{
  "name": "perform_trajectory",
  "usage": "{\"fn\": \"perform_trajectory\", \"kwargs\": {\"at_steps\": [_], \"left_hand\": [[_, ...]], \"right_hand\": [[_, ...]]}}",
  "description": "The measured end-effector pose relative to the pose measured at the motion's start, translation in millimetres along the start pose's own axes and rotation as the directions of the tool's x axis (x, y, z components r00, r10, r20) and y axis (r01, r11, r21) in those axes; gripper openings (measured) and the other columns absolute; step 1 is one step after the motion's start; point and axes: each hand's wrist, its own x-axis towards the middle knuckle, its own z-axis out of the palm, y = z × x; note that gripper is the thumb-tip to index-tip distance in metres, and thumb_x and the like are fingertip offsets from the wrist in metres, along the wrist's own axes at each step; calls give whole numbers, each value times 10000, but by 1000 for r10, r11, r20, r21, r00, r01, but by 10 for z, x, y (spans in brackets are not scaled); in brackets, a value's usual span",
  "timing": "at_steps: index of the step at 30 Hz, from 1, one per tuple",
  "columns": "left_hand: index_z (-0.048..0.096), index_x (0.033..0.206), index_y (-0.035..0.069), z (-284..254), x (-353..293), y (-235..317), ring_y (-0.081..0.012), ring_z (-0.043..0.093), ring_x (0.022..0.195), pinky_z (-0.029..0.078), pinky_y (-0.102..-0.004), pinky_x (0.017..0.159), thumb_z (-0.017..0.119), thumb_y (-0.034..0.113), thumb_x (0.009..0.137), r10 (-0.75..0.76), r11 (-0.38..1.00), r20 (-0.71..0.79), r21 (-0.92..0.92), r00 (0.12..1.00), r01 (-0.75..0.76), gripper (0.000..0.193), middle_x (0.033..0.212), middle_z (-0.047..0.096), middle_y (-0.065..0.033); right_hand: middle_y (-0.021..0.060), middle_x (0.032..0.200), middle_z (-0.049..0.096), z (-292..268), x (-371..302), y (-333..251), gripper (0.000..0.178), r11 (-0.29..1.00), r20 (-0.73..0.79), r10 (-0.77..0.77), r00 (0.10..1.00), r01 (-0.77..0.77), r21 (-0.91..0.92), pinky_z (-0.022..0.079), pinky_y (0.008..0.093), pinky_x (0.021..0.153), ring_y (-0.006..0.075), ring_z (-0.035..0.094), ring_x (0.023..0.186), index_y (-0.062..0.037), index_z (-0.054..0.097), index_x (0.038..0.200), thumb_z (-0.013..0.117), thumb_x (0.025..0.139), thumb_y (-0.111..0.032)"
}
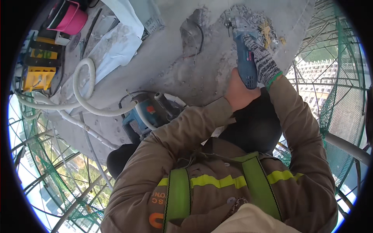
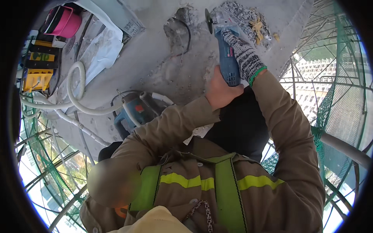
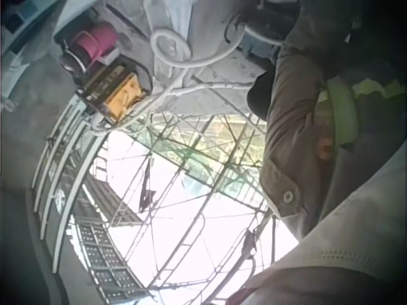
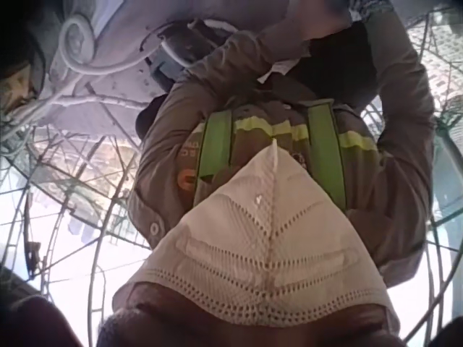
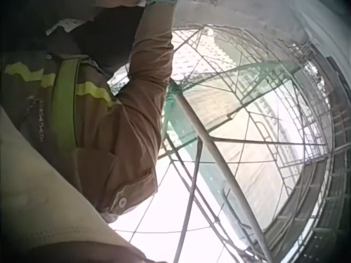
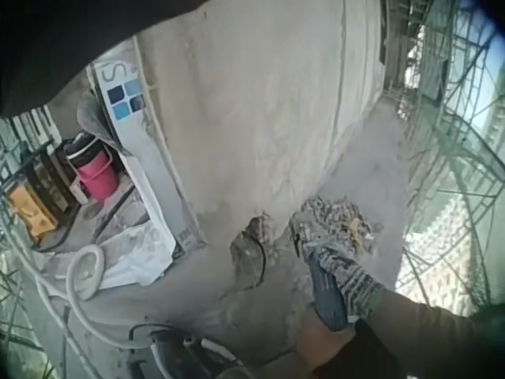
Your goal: Grinding a concrete surface using a handheld angle grinder and then wiping the area with a cloth.
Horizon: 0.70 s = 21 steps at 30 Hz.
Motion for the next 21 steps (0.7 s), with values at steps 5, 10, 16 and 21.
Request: {"fn": "perform_trajectory", "kwargs": {"at_steps": [5, 10, 16, 21], "left_hand": [[463, 1263, 19, -230, -36, -175, -233, 689, 758, 534, -379, 525, 794, 128, 830, -193, 809, 361, -468, 912, 356, 556, 1053, 650, -152], [485, 1262, 24, -379, 72, -321, -237, 697, 809, 565, -398, 589, 736, 232, 921, -107, 702, 488, -580, 866, 413, 472, 1052, 653, -140], [471, 1327, 28, -546, 104, -281, -255, 672, 986, 568, -482, 870, 656, 210, 991, -309, 648, 483, -524, 819, 553, 425, 1179, 621, -114], [485, 1327, 19, -521, 136, -346, -221, 658, 982, 571, -444, 835, 646, 246, 1019, -270, 762, 278, -524, 922, 381, 415, 1132, 625, -88]], "right_hand": [[111, 1102, 733, -65, 51, -241, 399, 31, 552, 420, 720, -619, 784, 611, 388, 865, 219, 724, 965, -40, 652, 1282, 766, 943, -216], [121, 1084, 733, 78, 203, -379, 366, 222, 586, 428, 688, -708, 670, 599, 380, 869, 238, 721, 959, -39, 673, 1236, 768, 927, -211], [139, 1039, 733, 238, 384, -340, 358, 814, 406, 324, 854, -471, 340, 585, 379, 866, 254, 719, 933, -36, 680, 1197, 764, 904, -222], [154, 1002, 732, 334, 513, -255, 352, 997, 406, -36, 913, 4, 78, 573, 377, 863, 267, 718, 910, -34, 685, 1165, 761, 884, -231]]}}
